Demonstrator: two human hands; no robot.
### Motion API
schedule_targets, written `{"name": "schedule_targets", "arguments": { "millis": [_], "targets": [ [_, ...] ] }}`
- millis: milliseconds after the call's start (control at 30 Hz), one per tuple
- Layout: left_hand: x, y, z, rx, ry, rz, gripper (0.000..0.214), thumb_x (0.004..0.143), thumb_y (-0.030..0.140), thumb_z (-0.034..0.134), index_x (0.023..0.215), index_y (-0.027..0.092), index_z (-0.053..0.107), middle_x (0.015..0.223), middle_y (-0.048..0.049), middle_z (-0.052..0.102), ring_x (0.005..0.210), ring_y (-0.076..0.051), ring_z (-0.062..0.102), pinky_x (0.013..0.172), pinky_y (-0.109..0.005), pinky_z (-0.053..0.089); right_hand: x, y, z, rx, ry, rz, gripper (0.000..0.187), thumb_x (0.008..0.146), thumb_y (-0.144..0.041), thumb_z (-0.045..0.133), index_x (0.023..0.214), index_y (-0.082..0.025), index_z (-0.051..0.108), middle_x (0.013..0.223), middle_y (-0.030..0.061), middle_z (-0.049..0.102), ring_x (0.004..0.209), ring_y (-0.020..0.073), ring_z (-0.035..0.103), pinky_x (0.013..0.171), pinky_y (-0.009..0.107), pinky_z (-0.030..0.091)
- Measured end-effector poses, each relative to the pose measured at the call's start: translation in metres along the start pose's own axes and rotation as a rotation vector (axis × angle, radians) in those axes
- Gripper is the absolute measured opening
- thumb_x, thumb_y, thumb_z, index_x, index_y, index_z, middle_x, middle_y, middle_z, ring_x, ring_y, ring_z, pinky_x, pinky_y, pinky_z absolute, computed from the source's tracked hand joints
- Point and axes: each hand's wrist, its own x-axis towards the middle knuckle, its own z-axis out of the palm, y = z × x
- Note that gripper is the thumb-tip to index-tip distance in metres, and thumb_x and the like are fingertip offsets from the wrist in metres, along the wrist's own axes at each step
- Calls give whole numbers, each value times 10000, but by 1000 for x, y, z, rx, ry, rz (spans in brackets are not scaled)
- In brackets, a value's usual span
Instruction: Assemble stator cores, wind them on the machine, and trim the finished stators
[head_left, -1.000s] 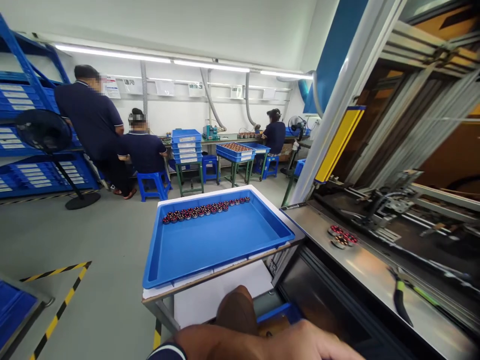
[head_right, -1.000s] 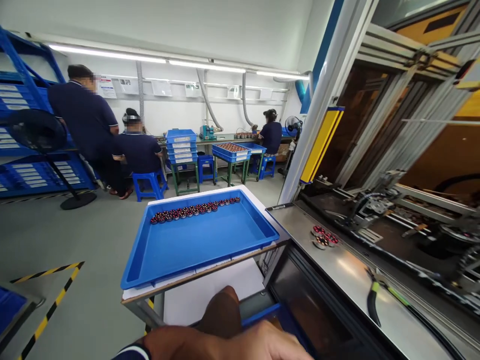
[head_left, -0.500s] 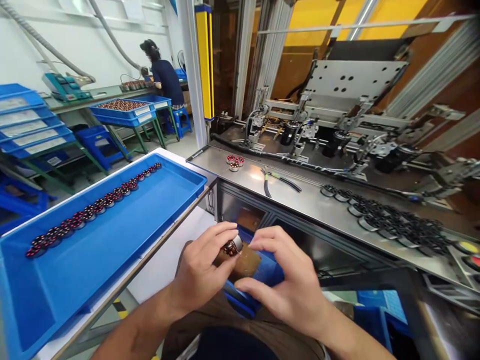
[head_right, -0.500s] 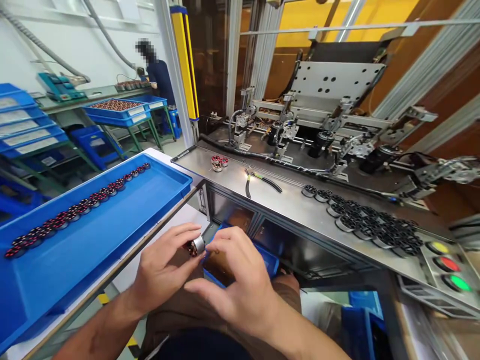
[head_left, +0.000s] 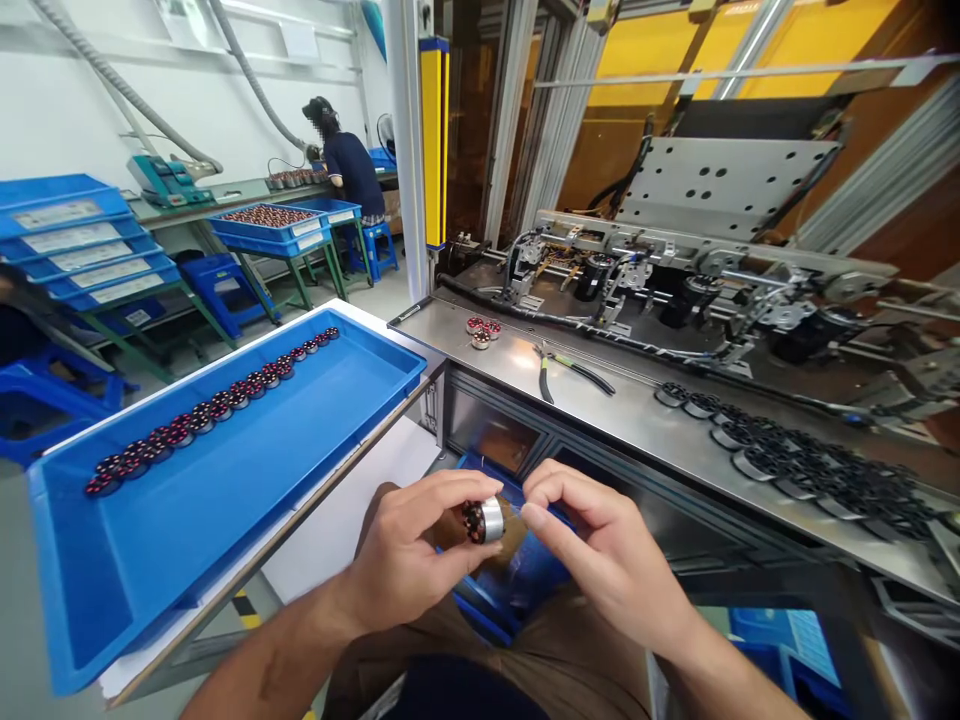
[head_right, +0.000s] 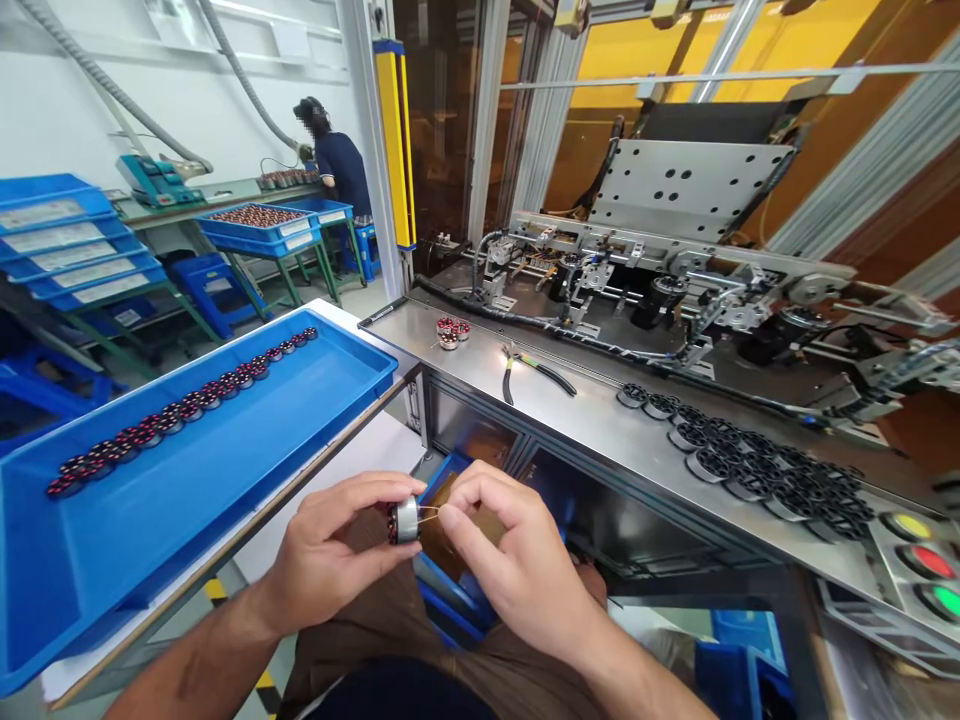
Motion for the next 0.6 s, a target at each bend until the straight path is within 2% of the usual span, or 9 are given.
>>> {"name": "schedule_targets", "arguments": {
  "millis": [67,133,233,300,433,533,600],
  "targets": [
    [0,0,-1,-22,-1,5,400,736,86,809,1099,183,673,1103,-96,758,1010,-201,727,917,-324,604,-8,8,-4,14,32,11,214,977,-310,563,801,-194,604,802,29,590,740,153,564,682,270,466],
    [0,0,-2,1,19,31,376,736,70,804,1075,183,685,1106,-100,755,1005,-196,726,899,-313,604,-17,14,-6,48,79,-66,193,964,-393,588,954,-202,616,938,68,606,895,200,593,783,313,495],
    [0,-1,0,51,51,41,391,724,81,817,1082,177,692,1101,-106,757,1002,-200,727,895,-305,602,-26,14,0,9,103,-251,387,868,-449,719,1142,-216,576,1075,97,580,1017,237,579,868,358,509],
    [0,-2,2,68,57,27,407,714,105,833,1089,182,697,1105,-105,758,1006,-209,727,904,-313,602,-26,11,7,-88,114,-338,440,818,-358,791,1173,-216,572,1061,89,571,985,221,578,838,338,520],
    [-2,-1,3,56,66,-12,390,719,138,839,1086,184,717,1096,-109,762,978,-213,733,836,-290,619,-18,6,19,-154,140,-407,216,874,-132,683,1074,-202,642,1001,74,547,911,184,575,745,299,523],
    [-5,-2,3,-57,75,-102,398,704,168,855,1081,187,732,1089,-116,756,967,-220,731,728,-250,625,-15,7,22,-69,155,-331,135,909,-85,597,933,-203,657,925,48,548,850,159,569,716,283,503],
    [-8,-4,3,-206,76,-190,432,686,192,871,1096,201,732,1107,-116,742,975,-236,728,735,-271,633,-16,8,22,5,199,-241,102,924,-122,602,879,-205,640,877,28,551,807,143,559,703,269,487]
  ]
}}
